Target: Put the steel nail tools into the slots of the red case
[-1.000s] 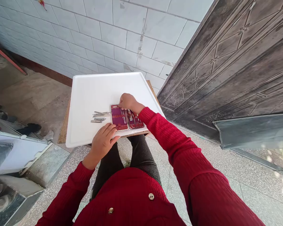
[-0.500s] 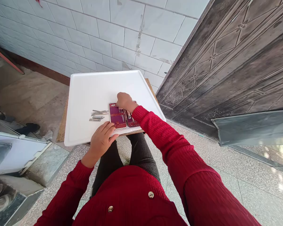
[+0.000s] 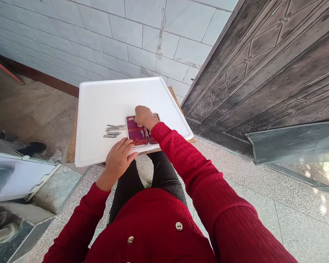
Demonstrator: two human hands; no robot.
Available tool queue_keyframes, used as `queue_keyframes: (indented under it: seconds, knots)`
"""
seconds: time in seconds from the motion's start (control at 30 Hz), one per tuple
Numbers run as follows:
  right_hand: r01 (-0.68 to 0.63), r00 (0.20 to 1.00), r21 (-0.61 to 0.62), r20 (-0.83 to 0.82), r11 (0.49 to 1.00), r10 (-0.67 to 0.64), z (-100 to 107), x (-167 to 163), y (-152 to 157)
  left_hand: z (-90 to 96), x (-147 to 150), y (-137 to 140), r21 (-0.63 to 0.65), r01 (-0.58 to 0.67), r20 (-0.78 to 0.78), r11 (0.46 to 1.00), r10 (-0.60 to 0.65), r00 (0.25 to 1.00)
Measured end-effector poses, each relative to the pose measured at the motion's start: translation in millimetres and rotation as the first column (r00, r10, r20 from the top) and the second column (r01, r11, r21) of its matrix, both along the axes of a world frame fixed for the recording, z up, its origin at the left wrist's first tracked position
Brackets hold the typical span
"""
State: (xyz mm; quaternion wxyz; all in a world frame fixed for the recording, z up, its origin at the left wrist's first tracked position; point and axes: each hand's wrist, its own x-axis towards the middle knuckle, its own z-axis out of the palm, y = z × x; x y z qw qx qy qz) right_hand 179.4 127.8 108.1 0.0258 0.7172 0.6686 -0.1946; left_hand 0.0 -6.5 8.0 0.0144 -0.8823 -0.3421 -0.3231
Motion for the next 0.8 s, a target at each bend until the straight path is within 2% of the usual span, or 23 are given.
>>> queue_keyframes:
  seconds: [0.07,0.17,0.23,0.3,0.37,0.47,0.57,0.63,0.73,0.8]
  knots:
    - [0.071,0.99,-0.049,-0.118,0.996,-0.076,-0.2,4.1,-2.5,0.3,0.4,-0.1,0.0,-0.001,-0.001,1.0,0.001,1.0]
    - [0.185,0.933,-0.106,-0.294,0.977,-0.209,-3.0,13.6,-4.3,1.6,0.3,0.0,-0.003,0.012,-0.005,1.0,-0.012,1.0]
    - [0.227,0.895,-0.086,-0.374,0.97,-0.243,-5.8,18.4,-2.0,2.6,-0.1,-0.1,-0.01,0.016,-0.015,1.0,-0.016,1.0]
    - [0.232,0.875,-0.011,-0.434,0.973,-0.214,-7.3,18.6,3.2,3.4,-0.5,-0.6,-0.007,0.013,-0.027,1.0,-0.013,1.0]
    - [0.173,0.87,0.072,-0.478,0.982,-0.119,-5.7,11.8,9.5,4.0,-0.8,-1.2,0.004,0.006,-0.037,1.0,-0.006,0.999]
    - [-0.038,0.878,0.127,-0.47,0.991,0.094,0.9,-11.7,17.3,4.1,-1.1,-1.9,0.015,0.003,-0.045,1.0,-0.002,0.999]
    - [-0.27,0.871,0.135,-0.388,0.953,0.302,4.8,-43.2,20.8,3.5,-1.3,-1.8,0.028,0.0,-0.043,1.0,0.001,0.999]
    - [-0.376,0.859,0.131,-0.323,0.917,0.398,3.9,-61.6,21.2,2.8,-1.4,-1.6,0.042,-0.006,-0.038,0.999,0.008,0.999]
    - [-0.414,0.835,0.113,-0.348,0.903,0.426,2.1,-73.8,19.6,2.2,-1.5,-1.5,0.044,-0.007,-0.035,0.999,0.008,0.999]
    - [-0.357,0.834,0.136,-0.399,0.924,0.381,3.9,-67.2,17.4,2.2,-1.4,-1.5,0.034,-0.004,-0.037,0.999,0.005,0.999]
